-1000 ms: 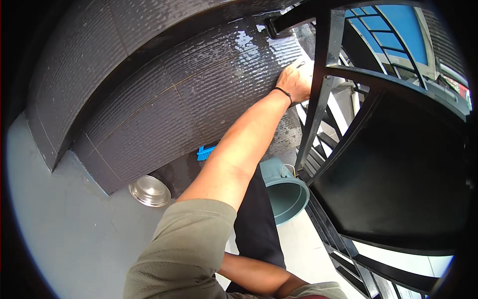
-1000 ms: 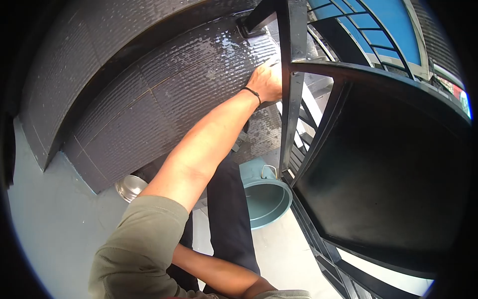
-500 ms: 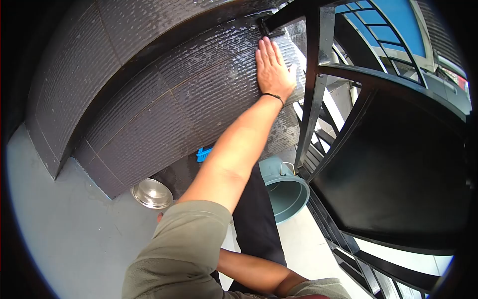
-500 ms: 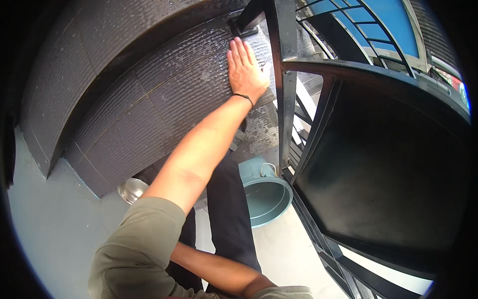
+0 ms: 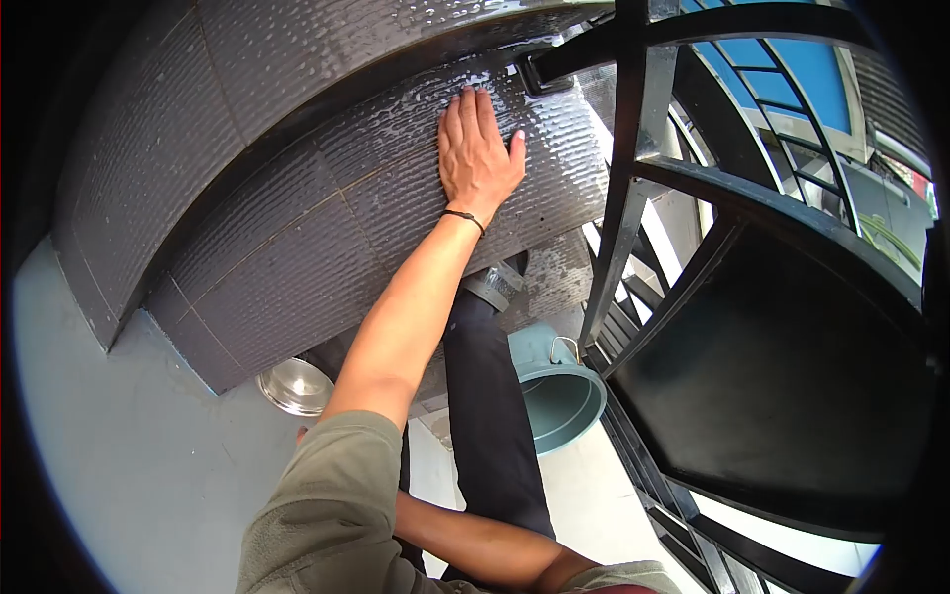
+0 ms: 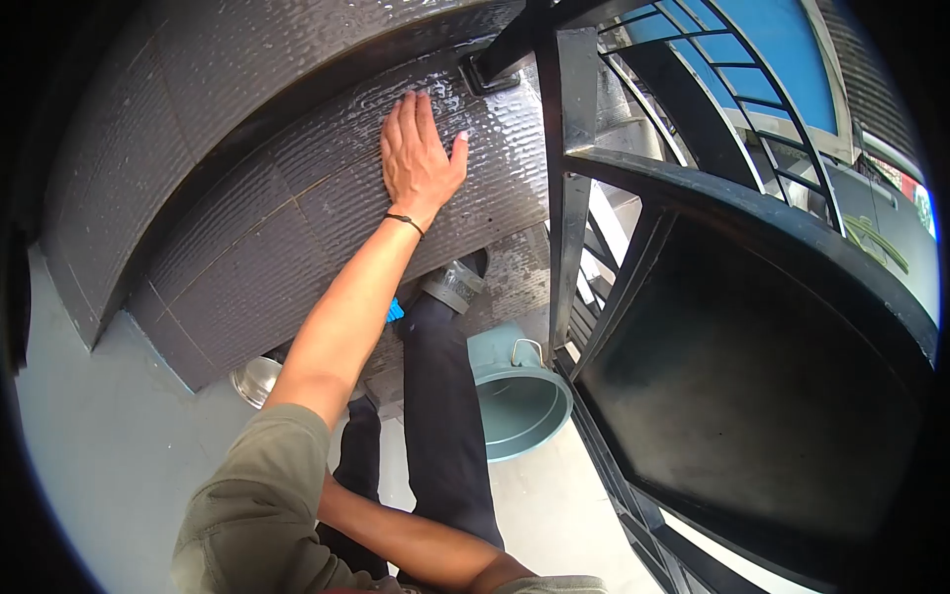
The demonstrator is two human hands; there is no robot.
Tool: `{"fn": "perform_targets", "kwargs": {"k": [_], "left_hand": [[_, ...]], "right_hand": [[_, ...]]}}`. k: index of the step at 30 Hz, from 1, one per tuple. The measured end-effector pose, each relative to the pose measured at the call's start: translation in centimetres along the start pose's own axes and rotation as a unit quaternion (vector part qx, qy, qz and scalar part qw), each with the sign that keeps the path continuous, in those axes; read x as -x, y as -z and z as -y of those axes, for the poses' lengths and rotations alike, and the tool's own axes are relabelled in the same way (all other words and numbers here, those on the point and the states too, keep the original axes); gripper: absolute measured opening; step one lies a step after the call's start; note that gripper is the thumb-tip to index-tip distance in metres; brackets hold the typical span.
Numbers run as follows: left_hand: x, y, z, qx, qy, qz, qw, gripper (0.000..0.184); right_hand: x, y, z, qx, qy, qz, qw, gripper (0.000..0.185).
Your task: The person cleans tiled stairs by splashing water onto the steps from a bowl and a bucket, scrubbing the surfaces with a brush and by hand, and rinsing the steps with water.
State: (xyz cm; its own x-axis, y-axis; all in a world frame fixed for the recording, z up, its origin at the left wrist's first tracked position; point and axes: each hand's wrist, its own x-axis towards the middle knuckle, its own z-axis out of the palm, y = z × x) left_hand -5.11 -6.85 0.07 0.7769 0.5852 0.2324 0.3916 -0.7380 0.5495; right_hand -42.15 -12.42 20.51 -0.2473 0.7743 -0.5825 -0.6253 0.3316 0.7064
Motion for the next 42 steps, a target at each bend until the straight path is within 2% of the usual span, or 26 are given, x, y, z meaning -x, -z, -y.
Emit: {"fn": "perform_targets", "kwargs": {"k": [4,5,8,9,12,13,16,17,18,20,21,22,23,24,25,28,29,31,33,34,35,36,38,40,41,42], "left_hand": [[-3.6,-1.6,-1.0,0.036,0.031,0.007,0.999,0.085],[-4.8,-2.3,-1.7,0.078,0.033,0.007,0.996,0.081],[-7.3,-5.0,-2.9,0.119,0.007,0.051,0.992,0.075],[-7.9,-5.3,-2.9,0.141,0.0,0.025,0.99,0.072],[-8.7,-5.0,-1.5,0.163,-0.049,0.064,0.983,0.074],[-9.1,-4.5,-1.2,0.21,-0.029,0.097,0.973,0.073],[-9.9,-2.5,-0.2,0.362,-0.072,0.079,0.926,0.063],[-8.5,-0.3,-0.6,0.344,-0.04,0.1,0.933,0.061],[-6.9,0.3,-0.3,0.353,-0.085,0.047,0.93,0.073],[-2.1,4.4,0.5,0.33,-0.08,0.008,0.94,0.072],[0.7,6.8,1.8,0.209,-0.071,0.047,0.974,0.071],[3.4,8.7,3.9,0.087,-0.063,0.085,0.991,0.071],[6.0,10.3,6.8,0.01,-0.058,0.091,0.994,0.072],[8.4,12.5,9.8,-0.052,-0.041,0.1,0.993,0.075],[10.8,15.0,12.8,-0.115,-0.014,0.089,0.989,0.077],[17.7,22.4,20.2,-0.259,0.087,0.065,0.96,0.08],[20.3,23.8,22.9,-0.291,0.136,0.059,0.945,0.088],[27.0,25.1,28.8,-0.232,0.261,0.139,0.927,0.118],[27.3,27.0,29.3,-0.184,0.268,0.224,0.919,0.124],[26.6,27.5,29.3,-0.16,0.267,0.267,0.912,0.127],[26.2,27.6,29.3,-0.147,0.284,0.283,0.904,0.132],[25.9,28.0,29.3,-0.14,0.288,0.298,0.899,0.135],[25.9,28.2,29.9,-0.099,0.282,0.309,0.903,0.138],[25.7,28.5,29.9,-0.071,0.285,0.326,0.899,0.142],[25.5,28.7,29.8,-0.063,0.288,0.329,0.897,0.143],[25.3,28.9,29.6,-0.058,0.294,0.333,0.894,0.145]], "right_hand": [[0.9,-2.5,1.8,0.017,-0.017,0.036,0.999,0.049],[0.9,-2.4,2.0,0.013,-0.018,0.032,0.999,0.049],[1.0,-2.1,2.4,0.01,-0.018,0.02,1.0,0.049],[1.1,-2.1,2.5,0.004,-0.02,0.016,1.0,0.05],[1.4,-2.1,2.5,-0.013,-0.023,0.007,1.0,0.05],[1.4,-2.1,2.3,-0.02,-0.025,0.004,0.999,0.05],[1.9,-2.4,1.6,-0.048,-0.042,-0.016,0.998,0.05],[1.9,-2.7,1.6,-0.053,-0.051,-0.026,0.997,0.05],[2.0,-3.1,1.6,-0.059,-0.064,-0.04,0.995,0.051],[1.8,-3.9,1.4,-0.102,-0.089,-0.08,0.988,0.051],[1.3,-3.7,0.9,-0.15,-0.103,-0.108,0.977,0.051],[0.7,-2.6,0.4,-0.274,-0.138,-0.107,0.946,0.05],[0.1,-1.3,-1.1,-0.638,-0.112,-0.12,0.752,0.048],[-0.5,0.2,-3.1,-0.897,-0.066,-0.106,0.425,0.047],[-1.0,1.6,-5.0,-0.998,-0.013,-0.067,0.018,0.046],[-3.3,0.5,-7.2,-0.959,0.218,-0.071,-0.165,0.043],[-4.1,2.1,-8.0,-0.962,0.202,-0.025,-0.184,0.043],[-5.8,3.8,-8.3,-0.975,0.173,0.025,-0.135,0.038],[-5.4,5.9,-8.0,-0.996,0.02,0.085,-0.036,0.04],[-3.5,4.8,-8.0,-0.993,-0.018,0.11,0.041,0.046],[-1.2,3.9,-8.4,-0.982,-0.076,0.155,0.072,0.044],[1.8,1.5,-9.2,-0.976,-0.1,0.181,0.07,0.044],[6.2,-0.6,-10.1,-0.946,-0.244,0.214,0.017,0.045],[10.0,-0.7,-10.0,-0.877,-0.386,0.261,-0.112,0.044],[11.6,1.0,-9.3,-0.807,-0.447,0.334,-0.194,0.044],[13.4,2.9,-8.1,-0.743,-0.474,0.406,-0.241,0.045]]}}
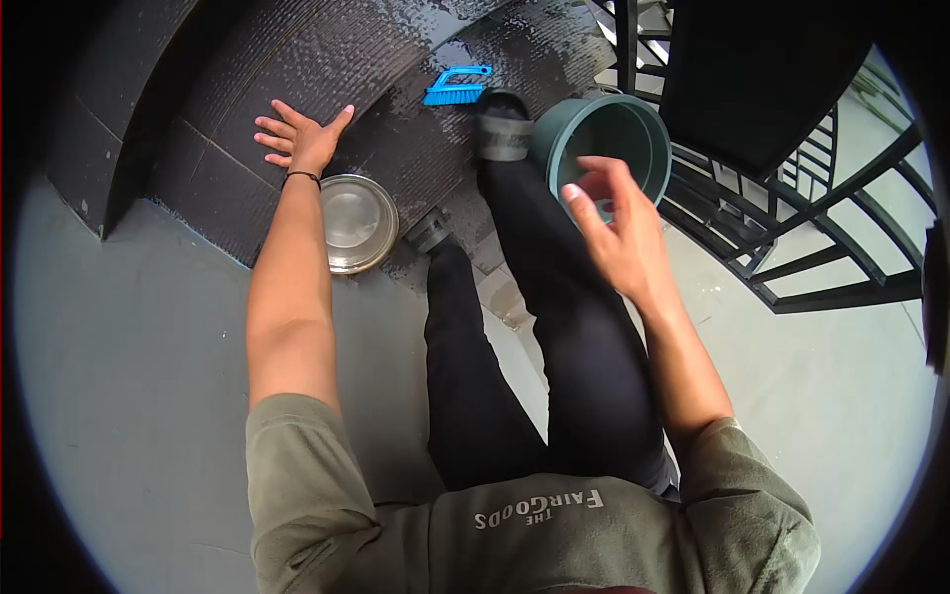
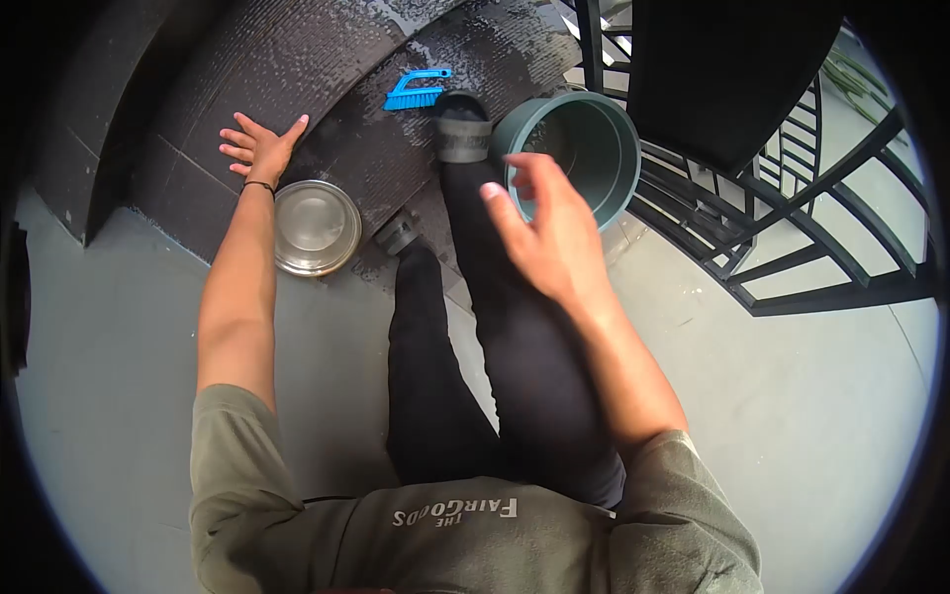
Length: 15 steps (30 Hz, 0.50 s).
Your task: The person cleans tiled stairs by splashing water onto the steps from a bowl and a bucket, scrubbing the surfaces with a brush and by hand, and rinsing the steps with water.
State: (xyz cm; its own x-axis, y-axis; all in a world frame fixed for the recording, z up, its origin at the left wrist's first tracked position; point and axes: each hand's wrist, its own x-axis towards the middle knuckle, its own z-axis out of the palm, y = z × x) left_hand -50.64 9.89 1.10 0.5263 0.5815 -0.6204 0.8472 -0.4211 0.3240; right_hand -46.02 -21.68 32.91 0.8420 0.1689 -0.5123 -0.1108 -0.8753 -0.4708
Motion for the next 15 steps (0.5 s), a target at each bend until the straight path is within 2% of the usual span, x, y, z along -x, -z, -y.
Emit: {"fn": "perform_targets", "kwargs": {"k": [2,4,7,8,9,10,13,15], "left_hand": [[-0.2,-0.4,0.4,0.013,-0.011,-0.012,1.0,0.15],[-0.1,-0.3,0.5,0.014,-0.017,-0.012,1.0,0.151],[-0.5,-0.7,0.6,0.011,-0.028,-0.03,0.999,0.152],[-0.3,-0.8,0.7,0.008,-0.03,-0.033,0.999,0.152],[-0.1,-0.5,0.6,0.013,-0.039,-0.029,0.999,0.153],[0.1,-0.3,0.6,0.007,-0.04,-0.027,0.999,0.153],[0.1,-0.5,0.8,0.001,-0.041,-0.038,0.998,0.152],[0.3,-0.6,1.1,0.019,-0.053,-0.064,0.996,0.149]], "right_hand": [[0.8,0.9,-10.4,0.12,-0.101,-0.034,0.987,0.054],[2.0,1.0,-20.9,0.155,-0.223,-0.049,0.961,0.068],[3.2,-1.9,-37.2,0.086,-0.359,-0.079,0.926,0.085],[3.6,-3.0,-39.7,0.06,-0.404,-0.084,0.909,0.089],[3.1,-3.3,-36.5,-0.034,-0.489,-0.059,0.87,0.096],[3.0,-4.6,-37.0,-0.071,-0.512,-0.075,0.853,0.098],[0.0,-7.5,-40.3,-0.169,-0.548,-0.1,0.813,0.104],[-2.1,-10.7,-44.5,-0.119,-0.528,-0.123,0.832,0.105]]}}
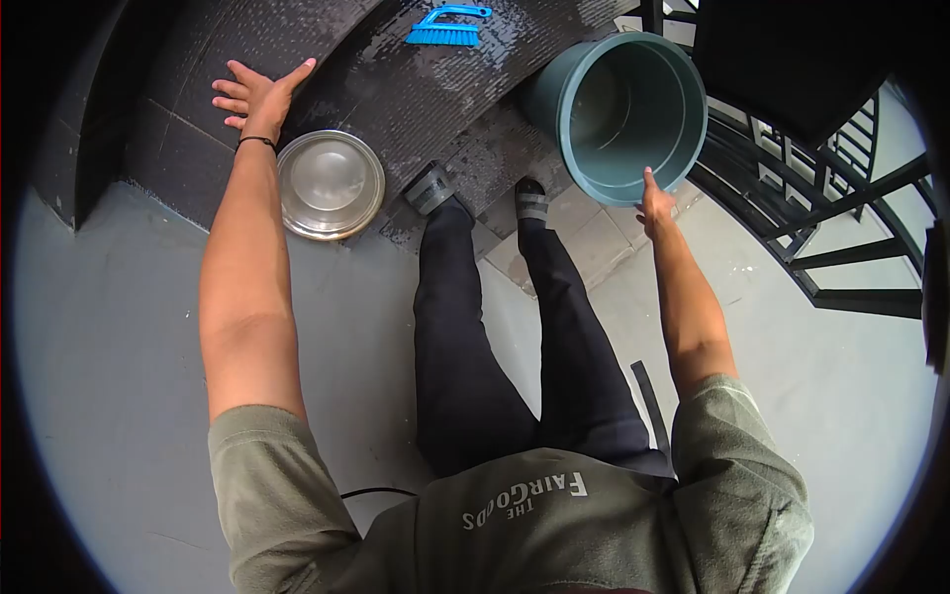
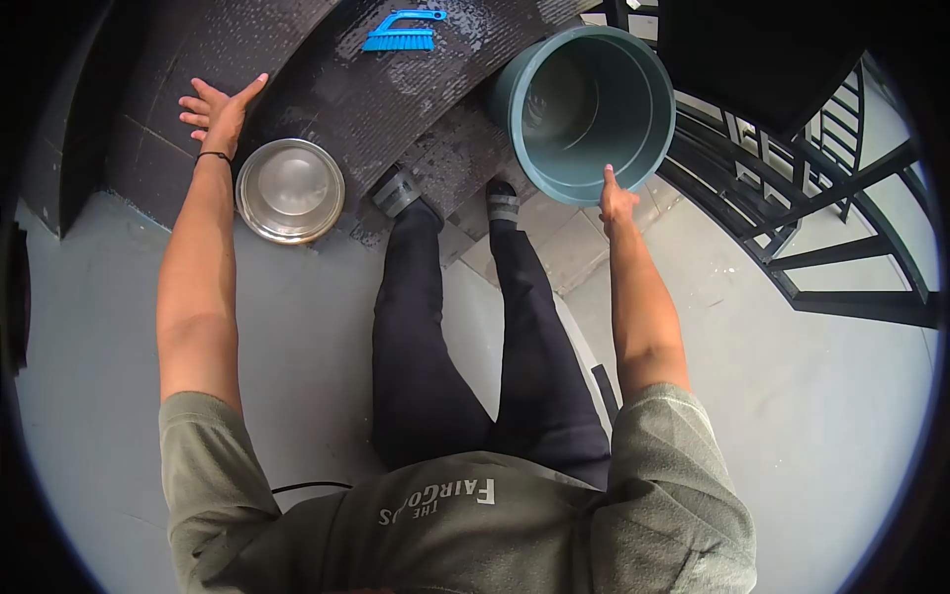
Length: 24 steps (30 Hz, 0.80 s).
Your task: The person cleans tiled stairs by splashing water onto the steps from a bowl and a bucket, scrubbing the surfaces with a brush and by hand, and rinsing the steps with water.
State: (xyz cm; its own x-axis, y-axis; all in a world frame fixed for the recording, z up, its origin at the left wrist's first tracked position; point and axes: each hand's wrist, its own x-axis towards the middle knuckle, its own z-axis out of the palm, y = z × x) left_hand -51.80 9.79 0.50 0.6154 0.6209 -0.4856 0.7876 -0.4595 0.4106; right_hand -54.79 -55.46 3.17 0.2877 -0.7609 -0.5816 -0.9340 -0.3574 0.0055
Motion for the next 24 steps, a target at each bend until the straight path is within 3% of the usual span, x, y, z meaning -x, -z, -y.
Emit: {"fn": "perform_targets", "kwargs": {"k": [1,2,5,6,7,9,11,12,14,15,17,19,24], "left_hand": [[0.2,0.1,0.1,0.009,-0.009,-0.013,1.0,0.147],[0.5,0.3,0.1,0.036,-0.013,-0.036,0.999,0.142],[2.1,-1.8,1.3,0.079,-0.03,-0.181,0.98,0.122],[4.8,-3.3,-0.5,0.058,-0.06,-0.231,0.969,0.111],[8.8,-5.3,-3.0,0.035,-0.089,-0.277,0.956,0.101],[16.4,-10.0,-9.5,0.167,-0.159,-0.125,0.965,0.082],[21.8,-15.8,-16.4,0.132,-0.189,0.028,0.973,0.071],[22.0,-18.7,-18.5,0.076,-0.216,0.026,0.973,0.07],[22.7,-24.6,-22.3,-0.033,-0.254,0.018,0.966,0.068],[22.2,-26.2,-23.5,-0.036,-0.237,0.038,0.97,0.06],[22.1,-28.9,-24.4,-0.106,-0.199,-0.053,0.973,0.051],[22.2,-29.3,-24.1,-0.132,-0.227,-0.109,0.959,0.042],[24.9,-28.1,-22.2,-0.073,-0.276,-0.01,0.958,0.035]], "right_hand": [[-0.8,-0.8,-0.2,0.012,0.016,-0.021,1.0,0.106],[-1.4,-1.9,-0.7,0.131,0.074,-0.113,0.982,0.106],[1.2,-1.1,0.4,0.033,-0.003,-0.15,0.988,0.104],[1.5,-0.7,0.9,0.027,-0.008,-0.211,0.977,0.096],[-1.0,-0.4,-0.5,-0.023,0.013,-0.185,0.982,0.09],[-7.0,-0.5,-2.0,-0.142,0.057,-0.139,0.978,0.077],[-9.8,-1.2,-2.8,-0.245,0.164,-0.064,0.953,0.061],[-10.1,-1.5,-4.0,-0.285,0.212,-0.033,0.934,0.053],[-8.2,-0.3,-3.6,-0.253,0.205,-0.053,0.944,0.035],[-8.5,-0.4,-3.8,-0.259,0.2,-0.041,0.944,0.035],[-8.8,-0.4,-3.8,-0.262,0.191,-0.024,0.946,0.04],[-7.8,1.4,-3.5,-0.234,0.179,-0.006,0.956,0.048],[-11.8,3.9,-5.6,-0.271,0.198,0.102,0.937,0.054]]}}
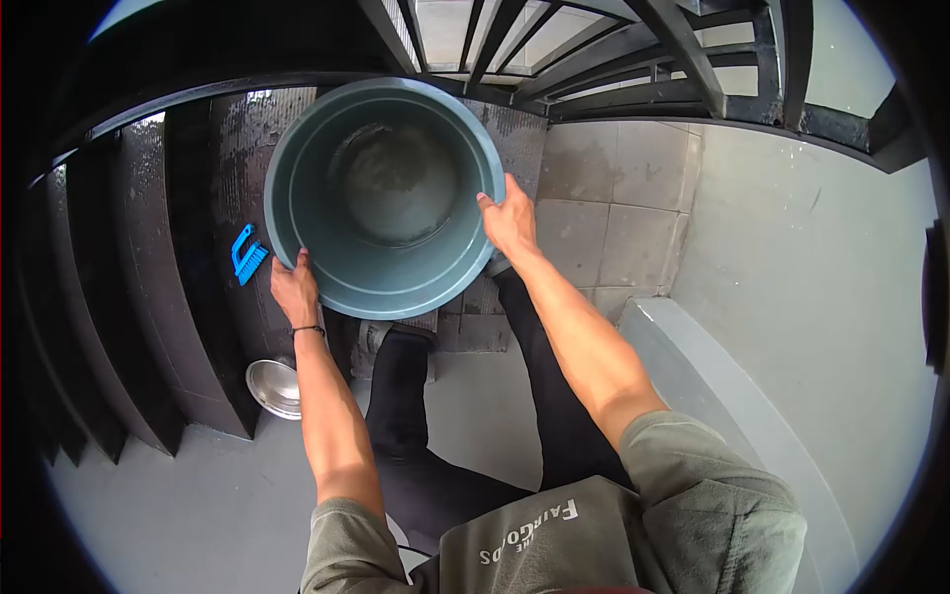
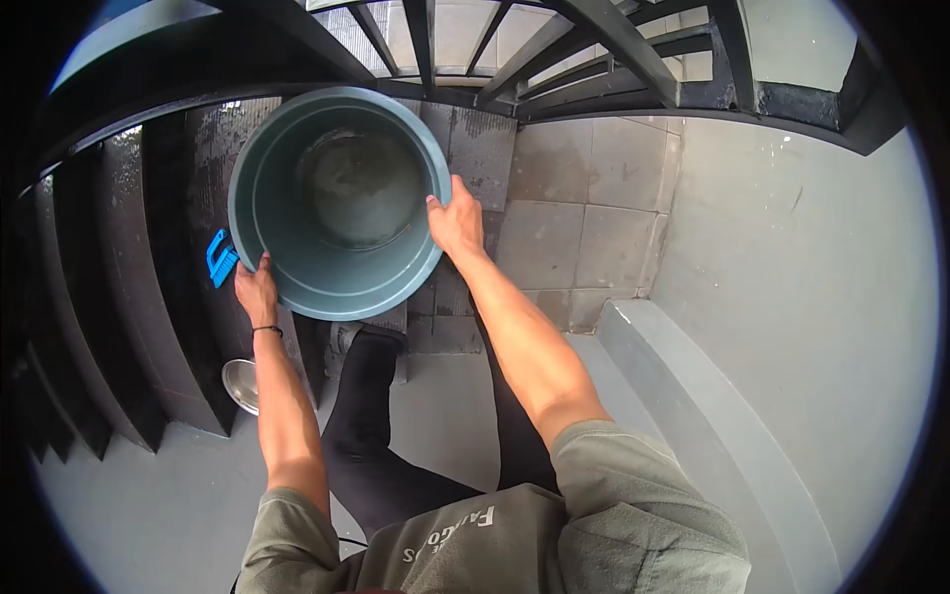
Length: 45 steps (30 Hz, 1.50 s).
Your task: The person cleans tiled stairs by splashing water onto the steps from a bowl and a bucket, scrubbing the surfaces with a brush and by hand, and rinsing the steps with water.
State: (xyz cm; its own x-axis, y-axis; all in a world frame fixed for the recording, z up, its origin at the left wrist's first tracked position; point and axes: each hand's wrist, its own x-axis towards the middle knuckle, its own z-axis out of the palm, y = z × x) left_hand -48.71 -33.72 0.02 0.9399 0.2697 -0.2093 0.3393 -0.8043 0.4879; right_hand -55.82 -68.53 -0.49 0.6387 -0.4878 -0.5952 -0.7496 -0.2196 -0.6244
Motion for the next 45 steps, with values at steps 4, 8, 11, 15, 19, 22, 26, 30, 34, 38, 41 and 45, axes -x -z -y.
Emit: {"fn": "perform_targets", "kwargs": {"k": [4,8,11,15,19,22,26,30,34,38,41,45], "left_hand": [[5.8,-1.1,-4.6,0.077,0.076,0.051,0.993,0.031],[9.7,-3.5,-8.7,0.155,0.129,0.077,0.976,0.023],[12.4,-6.4,-8.6,0.182,0.147,0.111,0.966,0.02],[15.2,-8.5,-12.4,0.138,0.182,0.197,0.954,0.025],[18.1,-14.1,-11.9,0.144,0.187,0.253,0.938,0.03],[18.8,-17.0,-11.8,0.149,0.205,0.258,0.933,0.033],[17.7,-20.2,-10.5,0.097,0.193,0.263,0.94,0.036],[17.7,-23.6,-8.1,0.087,0.193,0.241,0.947,0.033],[18.8,-26.0,-5.5,0.101,0.182,0.218,0.954,0.03],[17.5,-25.2,-5.4,0.021,0.177,0.222,0.959,0.033],[15.9,-22.1,-6.7,-0.028,0.22,0.313,0.923,0.049],[16.6,-15.4,-4.6,0.015,0.224,0.202,0.953,0.078]], "right_hand": [[-1.2,5.5,-3.6,-0.004,0.004,0.012,1.0,0.052],[-0.5,10.8,-5.9,-0.041,-0.03,-0.005,0.999,0.041],[0.0,13.9,-9.1,-0.044,-0.029,-0.045,0.998,0.036],[0.6,19.2,-8.9,0.008,-0.095,-0.054,0.994,0.035],[-0.8,22.6,-11.9,0.082,-0.096,-0.064,0.99,0.039],[-2.4,22.8,-14.7,0.114,-0.099,-0.064,0.986,0.039],[-6.0,21.1,-17.8,0.159,-0.101,-0.035,0.981,0.039],[-10.6,17.8,-24.5,0.152,-0.075,-0.017,0.985,0.038],[-13.5,14.9,-30.4,0.096,-0.085,-0.007,0.992,0.038],[-11.7,13.0,-28.8,0.09,-0.05,-0.005,0.995,0.051],[-12.0,12.8,-29.3,0.207,-0.108,-0.001,0.972,0.075],[-8.0,11.7,-21.4,0.351,-0.101,-0.043,0.93,0.095]]}}
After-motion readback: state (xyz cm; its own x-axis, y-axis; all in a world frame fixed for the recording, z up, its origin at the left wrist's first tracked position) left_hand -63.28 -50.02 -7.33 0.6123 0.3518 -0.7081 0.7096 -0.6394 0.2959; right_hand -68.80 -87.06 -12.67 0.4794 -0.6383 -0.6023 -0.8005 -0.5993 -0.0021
